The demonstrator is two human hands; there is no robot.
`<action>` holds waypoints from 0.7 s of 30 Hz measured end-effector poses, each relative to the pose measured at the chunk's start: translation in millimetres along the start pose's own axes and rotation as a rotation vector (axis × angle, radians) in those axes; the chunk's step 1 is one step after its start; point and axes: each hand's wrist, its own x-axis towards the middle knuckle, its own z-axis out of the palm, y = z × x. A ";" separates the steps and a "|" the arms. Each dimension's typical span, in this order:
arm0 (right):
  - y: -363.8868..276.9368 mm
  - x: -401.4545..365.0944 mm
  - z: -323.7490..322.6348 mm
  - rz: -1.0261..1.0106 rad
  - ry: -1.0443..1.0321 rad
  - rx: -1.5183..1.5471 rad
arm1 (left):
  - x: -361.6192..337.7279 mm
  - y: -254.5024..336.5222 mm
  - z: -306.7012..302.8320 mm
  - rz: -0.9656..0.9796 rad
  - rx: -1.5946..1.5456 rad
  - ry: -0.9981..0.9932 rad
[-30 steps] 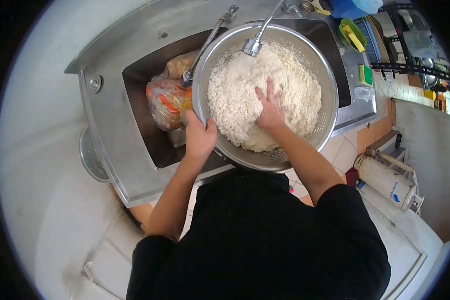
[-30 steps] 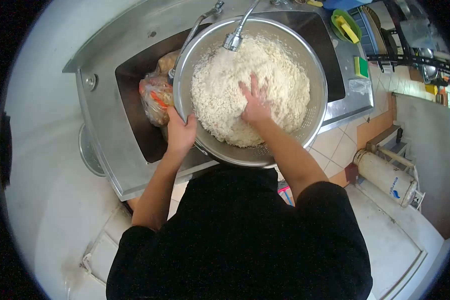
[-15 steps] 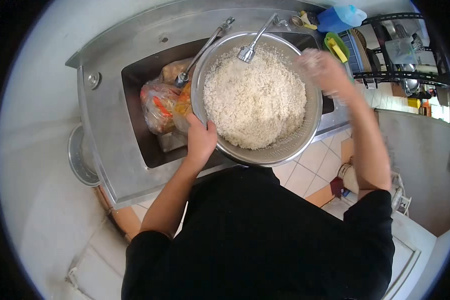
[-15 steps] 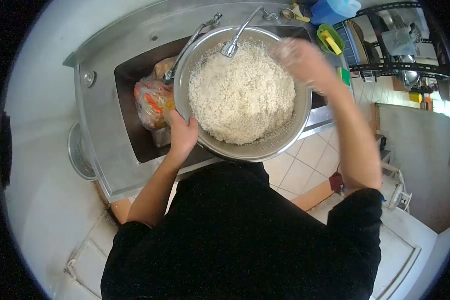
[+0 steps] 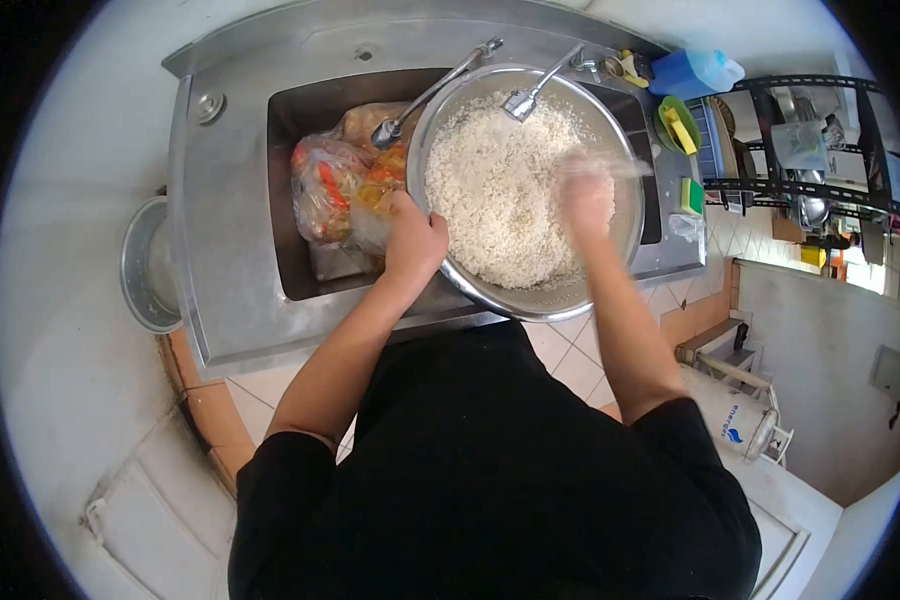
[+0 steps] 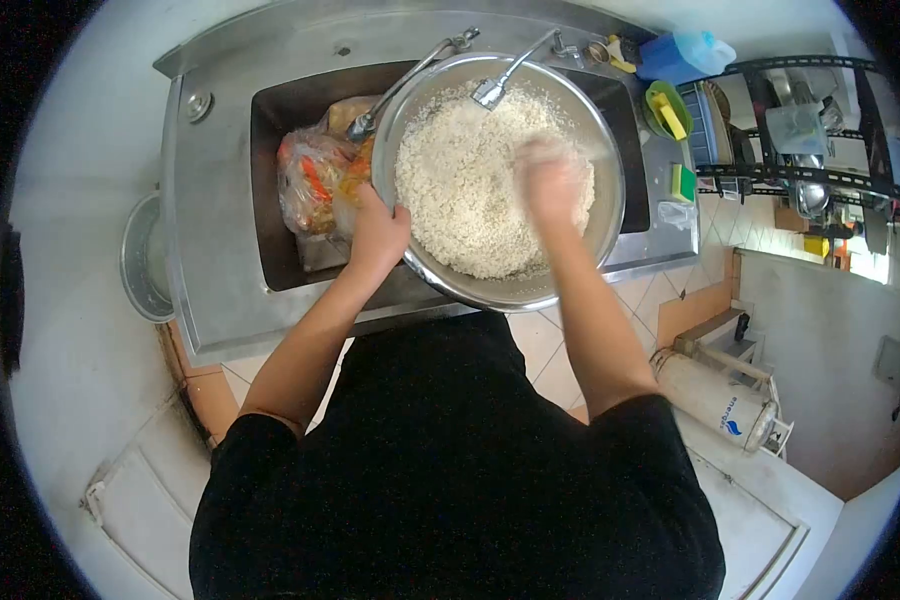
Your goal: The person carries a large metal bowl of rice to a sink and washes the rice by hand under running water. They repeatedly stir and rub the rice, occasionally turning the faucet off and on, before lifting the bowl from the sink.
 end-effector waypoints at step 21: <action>51.9 69.2 -148.0 -0.078 -0.147 1.062 | -11.0 -2.4 9.2 0.045 0.019 0.079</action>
